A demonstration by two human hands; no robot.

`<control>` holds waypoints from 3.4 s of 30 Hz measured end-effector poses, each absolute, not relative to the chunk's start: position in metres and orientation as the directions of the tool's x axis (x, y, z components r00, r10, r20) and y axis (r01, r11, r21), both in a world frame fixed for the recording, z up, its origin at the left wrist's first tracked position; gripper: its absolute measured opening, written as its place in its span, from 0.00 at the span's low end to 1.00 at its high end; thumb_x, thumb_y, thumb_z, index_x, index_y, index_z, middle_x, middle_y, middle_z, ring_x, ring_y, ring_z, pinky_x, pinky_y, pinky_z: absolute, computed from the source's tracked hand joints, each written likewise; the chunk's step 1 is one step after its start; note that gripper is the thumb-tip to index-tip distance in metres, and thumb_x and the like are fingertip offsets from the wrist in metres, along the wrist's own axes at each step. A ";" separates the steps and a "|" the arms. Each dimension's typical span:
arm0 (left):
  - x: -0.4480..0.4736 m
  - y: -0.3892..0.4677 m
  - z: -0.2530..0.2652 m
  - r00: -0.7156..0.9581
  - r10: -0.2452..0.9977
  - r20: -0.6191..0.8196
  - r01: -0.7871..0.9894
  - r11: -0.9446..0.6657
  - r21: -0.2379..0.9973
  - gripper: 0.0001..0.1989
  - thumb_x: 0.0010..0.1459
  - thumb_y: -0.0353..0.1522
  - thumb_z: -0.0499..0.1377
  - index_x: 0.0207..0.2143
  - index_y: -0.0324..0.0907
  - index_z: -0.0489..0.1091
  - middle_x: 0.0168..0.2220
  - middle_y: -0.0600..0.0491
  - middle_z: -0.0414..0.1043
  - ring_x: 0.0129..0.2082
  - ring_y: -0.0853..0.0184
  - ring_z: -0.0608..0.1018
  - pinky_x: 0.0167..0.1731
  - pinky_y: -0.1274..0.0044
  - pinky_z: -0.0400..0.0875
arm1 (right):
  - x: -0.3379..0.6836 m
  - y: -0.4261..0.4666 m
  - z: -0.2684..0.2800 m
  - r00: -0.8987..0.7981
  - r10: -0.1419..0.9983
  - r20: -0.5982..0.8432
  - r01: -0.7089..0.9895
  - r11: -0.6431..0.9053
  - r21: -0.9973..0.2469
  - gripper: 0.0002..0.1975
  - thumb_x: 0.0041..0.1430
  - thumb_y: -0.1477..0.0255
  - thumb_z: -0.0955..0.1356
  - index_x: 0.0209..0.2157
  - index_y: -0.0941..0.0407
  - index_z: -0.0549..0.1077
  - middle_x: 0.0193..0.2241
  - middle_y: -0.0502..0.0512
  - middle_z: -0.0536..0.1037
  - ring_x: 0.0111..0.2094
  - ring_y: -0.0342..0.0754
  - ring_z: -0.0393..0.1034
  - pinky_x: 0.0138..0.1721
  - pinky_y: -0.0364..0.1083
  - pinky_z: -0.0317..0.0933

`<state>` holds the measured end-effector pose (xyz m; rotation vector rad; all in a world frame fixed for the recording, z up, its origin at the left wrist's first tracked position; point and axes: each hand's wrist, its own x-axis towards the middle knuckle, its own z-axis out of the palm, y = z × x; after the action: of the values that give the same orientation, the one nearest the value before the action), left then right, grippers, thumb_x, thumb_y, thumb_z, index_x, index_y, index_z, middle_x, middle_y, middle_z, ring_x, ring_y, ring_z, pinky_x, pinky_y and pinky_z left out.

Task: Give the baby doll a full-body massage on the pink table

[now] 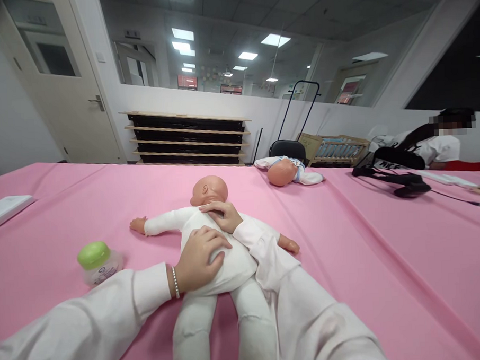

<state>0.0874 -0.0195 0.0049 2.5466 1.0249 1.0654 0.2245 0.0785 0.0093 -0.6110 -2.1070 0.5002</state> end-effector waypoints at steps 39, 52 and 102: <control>0.075 0.000 0.005 0.832 0.051 0.553 0.069 -0.998 -0.013 0.15 0.51 0.26 0.47 0.39 0.36 0.68 0.37 0.46 0.73 0.39 0.65 0.74 0.41 0.73 0.68 | 0.207 0.070 0.012 -0.719 0.269 0.640 0.185 0.963 -0.197 0.19 0.48 0.84 0.58 0.37 0.57 0.74 0.42 0.55 0.76 0.51 0.46 0.65 0.52 0.50 0.60; 0.073 -0.010 0.020 0.882 0.137 0.451 0.022 -0.968 0.251 0.15 0.53 0.30 0.51 0.43 0.38 0.69 0.44 0.50 0.73 0.48 0.67 0.72 0.49 0.77 0.65 | 0.208 0.060 0.023 -0.773 0.358 0.524 0.229 0.928 -0.295 0.17 0.53 0.81 0.59 0.38 0.54 0.74 0.41 0.51 0.76 0.54 0.46 0.61 0.57 0.54 0.52; 0.061 0.016 0.035 0.738 0.528 0.420 0.402 -0.844 0.355 0.16 0.55 0.25 0.49 0.43 0.41 0.71 0.44 0.52 0.72 0.47 0.66 0.71 0.51 0.70 0.62 | 0.223 0.082 0.019 -0.559 0.624 0.546 0.377 0.778 -0.503 0.16 0.59 0.68 0.61 0.47 0.55 0.71 0.55 0.57 0.63 0.58 0.49 0.55 0.60 0.57 0.45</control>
<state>0.0610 0.0164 0.0354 2.6986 0.7350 0.7603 0.2227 0.0819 0.0189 -0.7404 -2.2235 0.4275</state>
